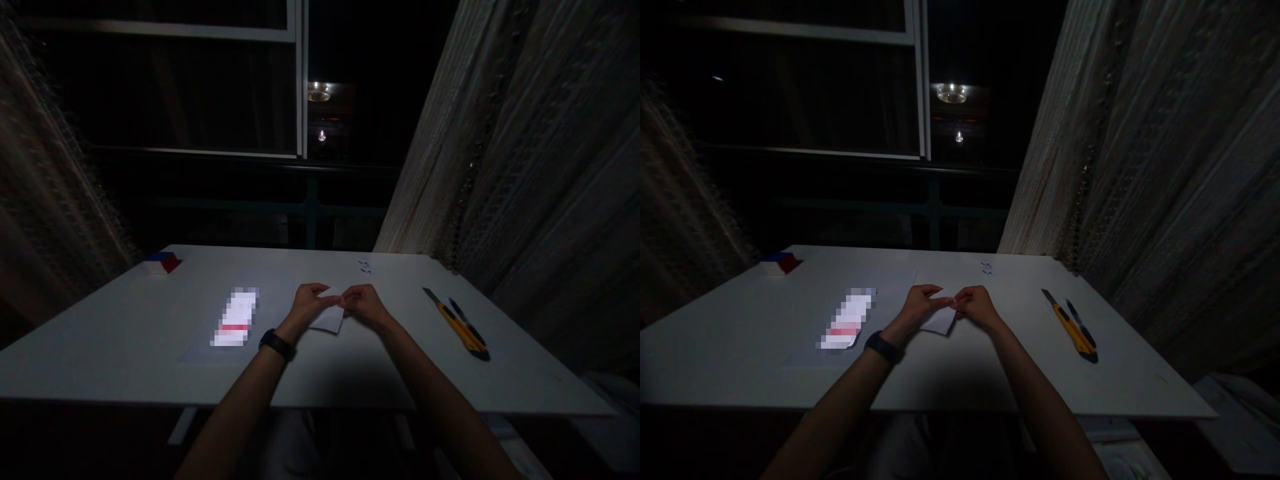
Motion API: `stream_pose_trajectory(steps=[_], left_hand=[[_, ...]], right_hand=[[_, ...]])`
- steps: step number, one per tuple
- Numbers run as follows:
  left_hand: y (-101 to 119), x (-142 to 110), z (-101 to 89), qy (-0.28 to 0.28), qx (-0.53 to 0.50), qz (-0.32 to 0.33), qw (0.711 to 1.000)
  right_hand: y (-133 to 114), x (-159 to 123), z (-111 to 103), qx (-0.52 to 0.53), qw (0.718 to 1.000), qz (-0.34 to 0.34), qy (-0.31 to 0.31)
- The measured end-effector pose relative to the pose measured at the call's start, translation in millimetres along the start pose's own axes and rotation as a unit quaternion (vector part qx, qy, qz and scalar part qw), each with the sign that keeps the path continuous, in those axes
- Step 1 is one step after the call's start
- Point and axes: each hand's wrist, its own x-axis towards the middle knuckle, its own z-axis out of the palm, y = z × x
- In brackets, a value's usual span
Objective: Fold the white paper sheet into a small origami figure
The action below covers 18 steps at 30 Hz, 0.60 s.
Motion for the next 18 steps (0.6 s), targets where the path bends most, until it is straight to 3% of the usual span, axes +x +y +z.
stream_pose_trajectory(steps=[8, 14, 18], left_hand=[[-1.5, 1.1, -1.9, -0.020, 0.010, -0.016, 1.000], [-4.7, -0.8, -3.1, -0.051, -0.017, 0.019, 0.998], [-5.8, -3.9, -2.0, -0.063, 0.001, 0.042, 0.997]], right_hand=[[0.4, -0.9, -2.0, 0.009, 0.999, 0.023, -0.043], [-5.9, -1.1, 1.1, -0.036, 0.994, -0.105, 0.003], [-1.3, -0.4, 8.9, -0.074, 0.988, -0.130, 0.033]])
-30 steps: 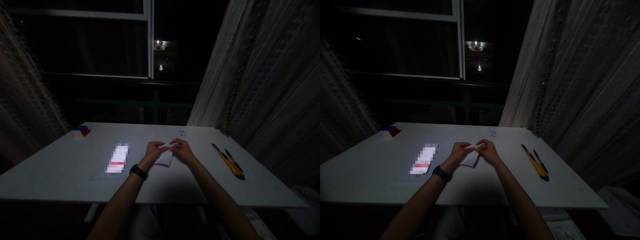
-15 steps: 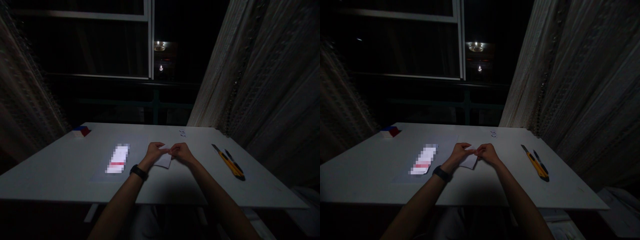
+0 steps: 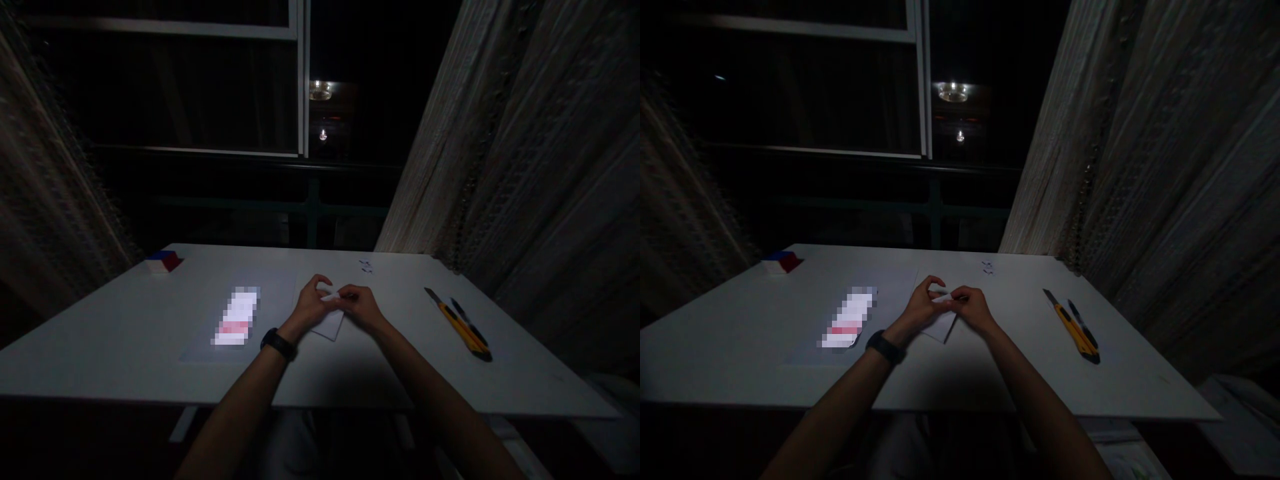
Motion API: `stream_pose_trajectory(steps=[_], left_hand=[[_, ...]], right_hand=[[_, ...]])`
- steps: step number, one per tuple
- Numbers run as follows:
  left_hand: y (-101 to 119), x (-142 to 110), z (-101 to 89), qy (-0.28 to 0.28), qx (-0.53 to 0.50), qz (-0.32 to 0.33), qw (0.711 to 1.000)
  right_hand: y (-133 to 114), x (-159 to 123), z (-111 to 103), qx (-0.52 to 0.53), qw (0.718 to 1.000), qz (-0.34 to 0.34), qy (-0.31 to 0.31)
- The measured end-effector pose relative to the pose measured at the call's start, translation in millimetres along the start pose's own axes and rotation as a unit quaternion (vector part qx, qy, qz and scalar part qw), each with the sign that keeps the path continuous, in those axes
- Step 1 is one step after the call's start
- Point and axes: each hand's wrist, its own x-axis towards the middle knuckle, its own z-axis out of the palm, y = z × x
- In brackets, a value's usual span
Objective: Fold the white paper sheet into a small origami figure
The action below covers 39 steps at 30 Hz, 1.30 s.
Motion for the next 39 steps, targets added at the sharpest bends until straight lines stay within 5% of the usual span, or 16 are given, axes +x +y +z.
stream_pose_trajectory(steps=[14, 26, 34, 39], left_hand=[[1.2, -0.9, 0.8, -0.029, 0.013, -0.003, 0.999], [5.1, 2.3, 3.6, -0.025, 0.037, 0.024, 0.999], [-6.8, 9.8, -1.0, 0.054, 0.044, 0.026, 0.997], [-5.2, 9.7, -1.4, 0.055, 0.040, 0.013, 0.998]], right_hand=[[-2.3, -1.6, 5.4, 0.061, 0.996, 0.053, 0.034], [1.7, 4.6, 2.8, 0.130, 0.971, 0.144, 0.141], [9.3, 2.7, 1.0, 0.049, 0.990, 0.123, 0.047], [20.9, 5.6, -0.4, -0.017, 0.992, 0.109, 0.061]])
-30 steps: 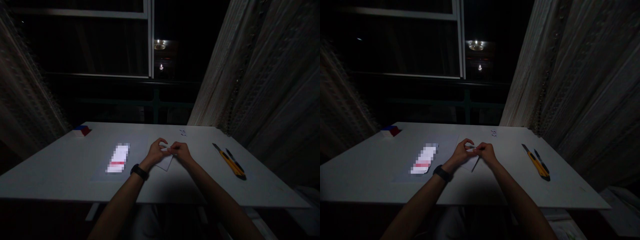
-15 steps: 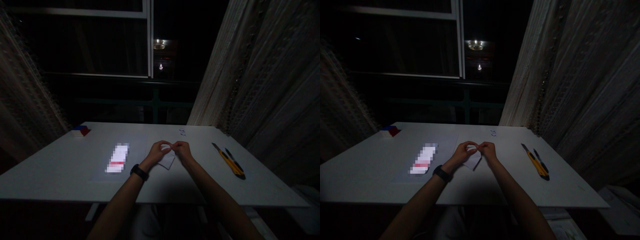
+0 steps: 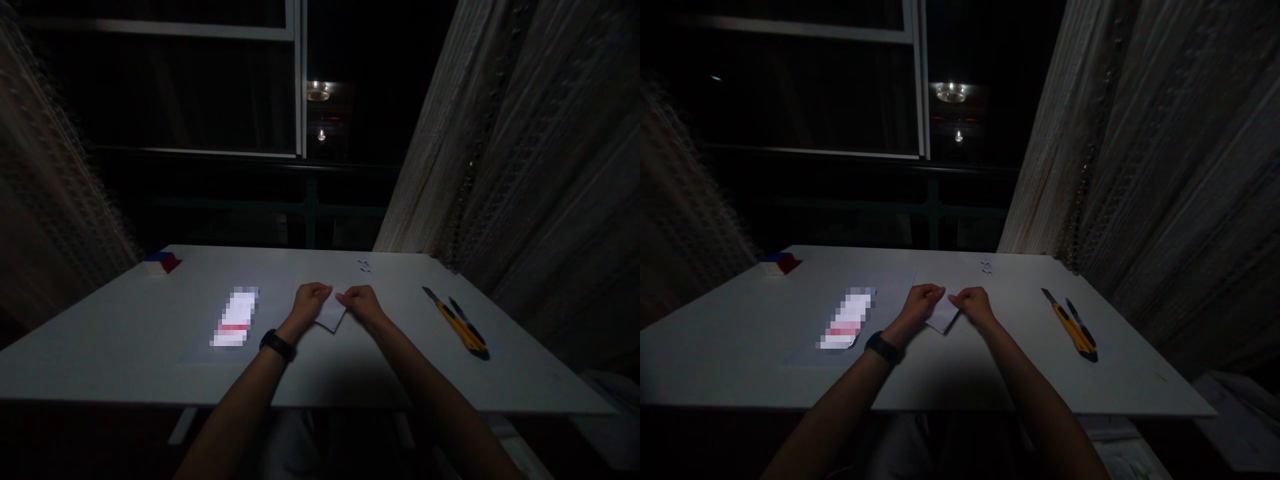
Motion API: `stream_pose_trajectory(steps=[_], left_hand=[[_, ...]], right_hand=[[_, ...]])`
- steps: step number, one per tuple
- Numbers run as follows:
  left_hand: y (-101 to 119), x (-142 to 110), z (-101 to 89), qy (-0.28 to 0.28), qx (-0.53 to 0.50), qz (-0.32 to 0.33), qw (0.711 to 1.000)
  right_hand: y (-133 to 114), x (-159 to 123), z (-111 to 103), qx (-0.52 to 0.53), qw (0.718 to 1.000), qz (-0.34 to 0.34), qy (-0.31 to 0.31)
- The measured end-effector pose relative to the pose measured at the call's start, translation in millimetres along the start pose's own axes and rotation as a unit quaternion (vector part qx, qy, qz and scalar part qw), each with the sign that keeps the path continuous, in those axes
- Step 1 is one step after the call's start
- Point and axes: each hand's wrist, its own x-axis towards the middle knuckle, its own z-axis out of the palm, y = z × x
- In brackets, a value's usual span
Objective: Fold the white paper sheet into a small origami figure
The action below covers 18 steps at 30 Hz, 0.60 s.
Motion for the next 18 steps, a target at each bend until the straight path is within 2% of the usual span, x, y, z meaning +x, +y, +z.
stream_pose_trajectory(steps=[5, 10, 14, 18], left_hand=[[5.8, -3.2, -1.9, -0.028, -0.001, -0.002, 1.000], [10.8, -4.7, -0.6, -0.040, -0.016, -0.009, 0.999], [10.5, -4.3, -0.1, -0.007, -0.024, -0.027, 0.999], [9.4, -5.0, -0.6, 0.031, -0.056, -0.048, 0.997]], right_hand=[[-0.9, 0.2, -3.9, -0.058, 0.998, -0.013, -0.012], [-6.6, -5.6, -3.8, -0.077, 0.992, -0.041, -0.087], [-6.0, -7.0, -1.9, -0.050, 0.990, -0.038, -0.127], [-2.9, -6.0, -0.4, -0.051, 0.990, -0.039, -0.123]])
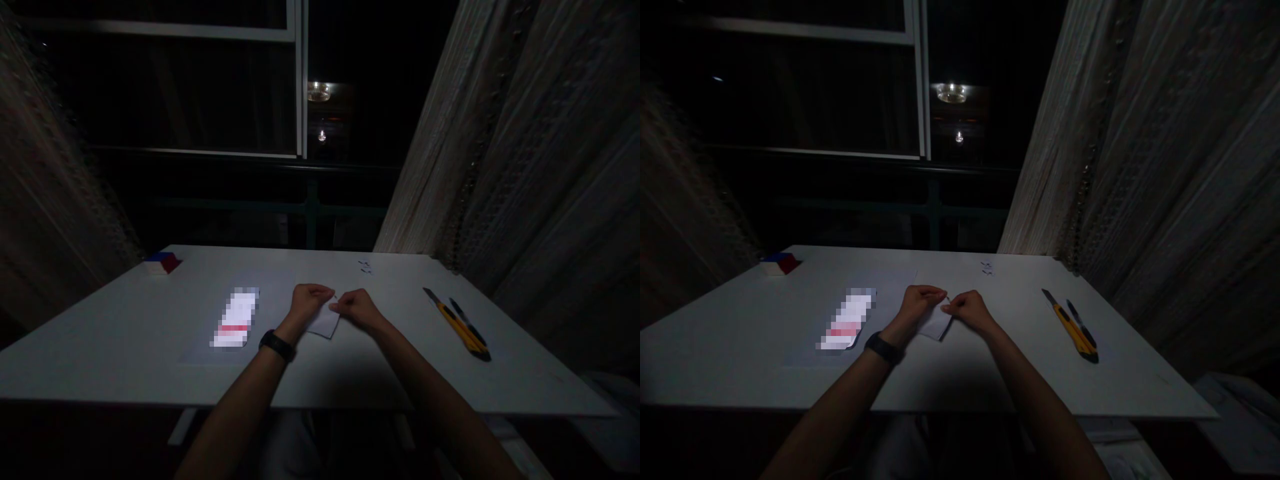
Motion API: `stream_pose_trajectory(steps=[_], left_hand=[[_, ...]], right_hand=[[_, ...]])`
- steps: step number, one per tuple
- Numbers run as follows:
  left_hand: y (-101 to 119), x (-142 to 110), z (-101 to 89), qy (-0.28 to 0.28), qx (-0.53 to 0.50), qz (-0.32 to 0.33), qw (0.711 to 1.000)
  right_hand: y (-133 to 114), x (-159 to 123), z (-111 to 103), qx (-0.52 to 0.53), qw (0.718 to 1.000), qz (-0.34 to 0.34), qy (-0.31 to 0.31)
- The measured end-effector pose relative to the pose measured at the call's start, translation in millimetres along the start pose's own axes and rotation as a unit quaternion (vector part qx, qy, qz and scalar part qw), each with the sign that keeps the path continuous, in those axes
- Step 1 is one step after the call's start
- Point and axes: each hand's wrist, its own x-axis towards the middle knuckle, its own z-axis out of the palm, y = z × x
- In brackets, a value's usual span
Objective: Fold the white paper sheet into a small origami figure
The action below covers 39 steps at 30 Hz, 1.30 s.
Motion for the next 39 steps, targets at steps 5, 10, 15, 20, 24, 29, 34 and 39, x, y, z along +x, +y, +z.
stream_pose_trajectory(steps=[5, 10, 15, 20, 24, 29, 34, 39], left_hand=[[-0.5, -0.8, 0.1, -0.021, -0.037, -0.015, 0.999], [0.8, -0.9, -0.3, -0.063, -0.062, -0.016, 0.996], [-2.5, 2.2, -1.2, 0.000, -0.016, -0.015, 1.000], [-9.5, 6.3, 1.1, 0.023, 0.024, 0.014, 0.999], [-7.9, 4.5, 1.8, -0.026, 0.019, 0.012, 0.999], [-5.1, 2.3, 0.4, -0.030, 0.081, 0.000, 0.996], [-5.6, 4.1, 0.6, 0.015, 0.063, 0.014, 0.998], [-4.2, 3.3, 1.6, -0.036, 0.001, -0.005, 0.999]], right_hand=[[-2.1, -1.4, -0.1, -0.016, 1.000, -0.006, 0.020], [-7.2, -3.9, 0.0, -0.005, 1.000, 0.000, 0.007], [-5.8, -3.0, 4.2, -0.004, 1.000, 0.002, 0.005], [-2.3, -0.8, 3.8, 0.030, 0.998, 0.016, 0.044], [-5.2, -0.1, -5.7, 0.075, 0.995, 0.061, 0.032], [-11.5, -1.8, -10.2, 0.110, 0.989, 0.089, 0.035], [-8.4, -0.2, -4.4, 0.165, 0.982, 0.075, 0.049], [-6.3, 2.8, -6.9, 0.207, 0.968, 0.093, 0.103]])
